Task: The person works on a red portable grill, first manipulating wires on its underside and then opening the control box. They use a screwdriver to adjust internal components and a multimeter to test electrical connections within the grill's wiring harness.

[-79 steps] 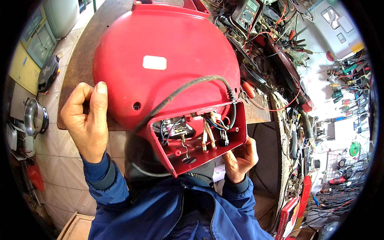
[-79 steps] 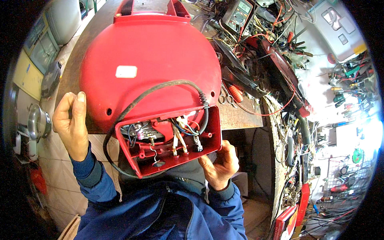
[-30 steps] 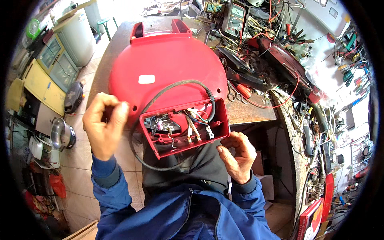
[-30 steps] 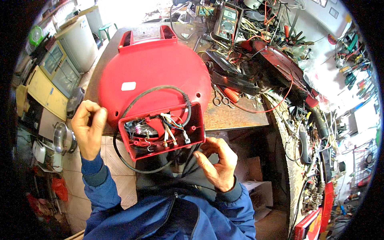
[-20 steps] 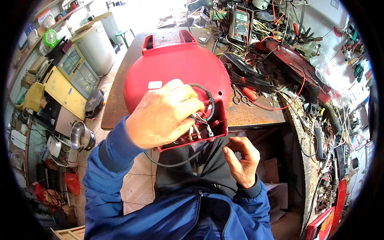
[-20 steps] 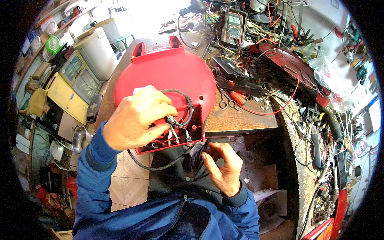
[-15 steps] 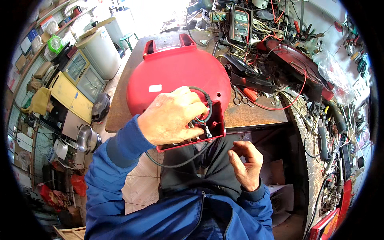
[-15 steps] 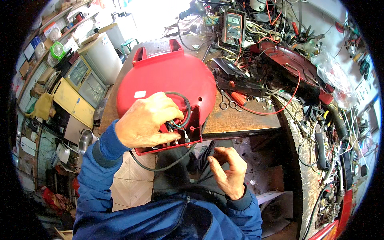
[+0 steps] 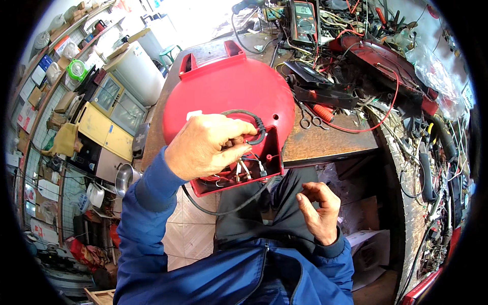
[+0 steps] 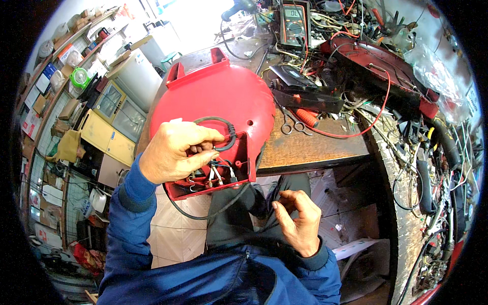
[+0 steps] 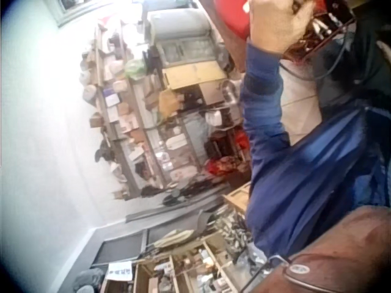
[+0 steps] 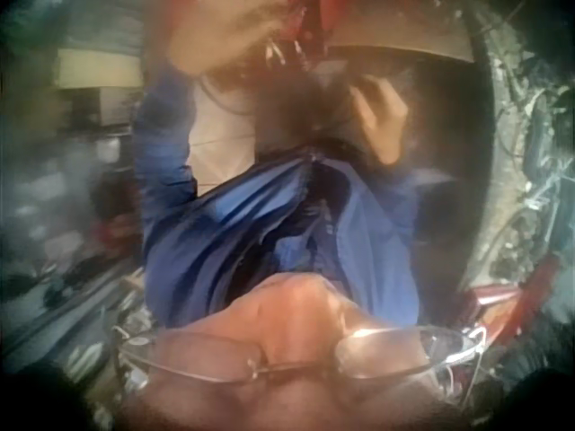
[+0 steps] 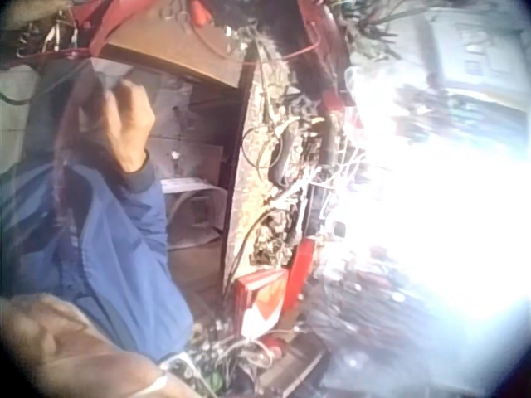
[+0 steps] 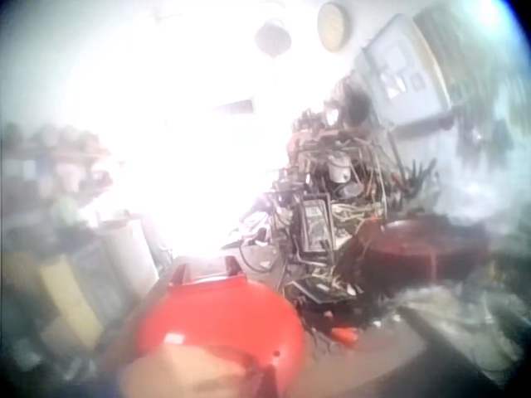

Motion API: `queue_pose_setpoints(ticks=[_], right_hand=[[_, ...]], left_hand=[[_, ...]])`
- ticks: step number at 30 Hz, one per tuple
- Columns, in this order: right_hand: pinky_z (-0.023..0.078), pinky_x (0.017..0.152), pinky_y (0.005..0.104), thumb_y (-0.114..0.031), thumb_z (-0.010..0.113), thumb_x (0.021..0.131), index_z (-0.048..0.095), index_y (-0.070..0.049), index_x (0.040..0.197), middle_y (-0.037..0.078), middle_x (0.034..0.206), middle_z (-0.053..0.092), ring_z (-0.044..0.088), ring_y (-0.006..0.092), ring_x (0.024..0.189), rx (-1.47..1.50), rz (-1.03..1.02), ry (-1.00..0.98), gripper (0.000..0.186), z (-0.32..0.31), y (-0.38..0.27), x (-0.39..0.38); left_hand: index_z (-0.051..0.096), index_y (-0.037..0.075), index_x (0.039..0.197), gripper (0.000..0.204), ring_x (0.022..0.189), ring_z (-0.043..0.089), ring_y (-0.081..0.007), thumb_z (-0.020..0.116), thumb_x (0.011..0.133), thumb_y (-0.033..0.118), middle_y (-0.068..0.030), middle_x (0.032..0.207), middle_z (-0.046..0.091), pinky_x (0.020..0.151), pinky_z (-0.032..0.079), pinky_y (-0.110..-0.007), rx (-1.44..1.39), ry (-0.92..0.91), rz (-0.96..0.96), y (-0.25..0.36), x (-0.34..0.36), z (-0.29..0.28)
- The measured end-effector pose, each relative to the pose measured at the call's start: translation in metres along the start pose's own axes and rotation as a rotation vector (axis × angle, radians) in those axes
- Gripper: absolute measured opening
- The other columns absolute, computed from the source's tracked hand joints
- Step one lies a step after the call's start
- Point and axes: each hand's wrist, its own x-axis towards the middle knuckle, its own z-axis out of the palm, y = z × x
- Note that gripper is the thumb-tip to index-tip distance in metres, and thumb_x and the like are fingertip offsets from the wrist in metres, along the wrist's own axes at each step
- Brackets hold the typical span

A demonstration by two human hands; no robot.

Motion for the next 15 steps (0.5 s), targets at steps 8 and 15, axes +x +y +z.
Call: queue_pose_setpoints(ticks=[8,15], right_hand=[[0.055,0.066,0.0301,0.000,0.082,0.089,0.072,0.005,0.108,0.010,0.086,0.070,0.069,0.0157,0.071,0.011,0.009,-0.029,0.022,0.003,0.003,-0.001],[0.055,0.065,0.0299,0.000,0.082,0.090,0.072,0.005,0.108,0.010,0.086,0.070,0.070,0.0162,0.070,-0.014,0.010,-0.048,0.021,0.001,0.001,-0.001]], left_hand=[[0.076,0.010,0.106,0.023,0.091,0.065,-0.0293,0.079,0.084,0.003,-0.0077,0.093,0.068,0.083,0.052,-0.041,-0.034,-0.068,0.224,-0.008,0.004,0.006],[0.076,0.011,0.099,0.018,0.092,0.060,-0.0291,0.080,0.081,0.010,-0.0066,0.092,0.061,0.083,0.052,-0.041,0.237,-0.153,0.265,0.013,0.000,0.006]])
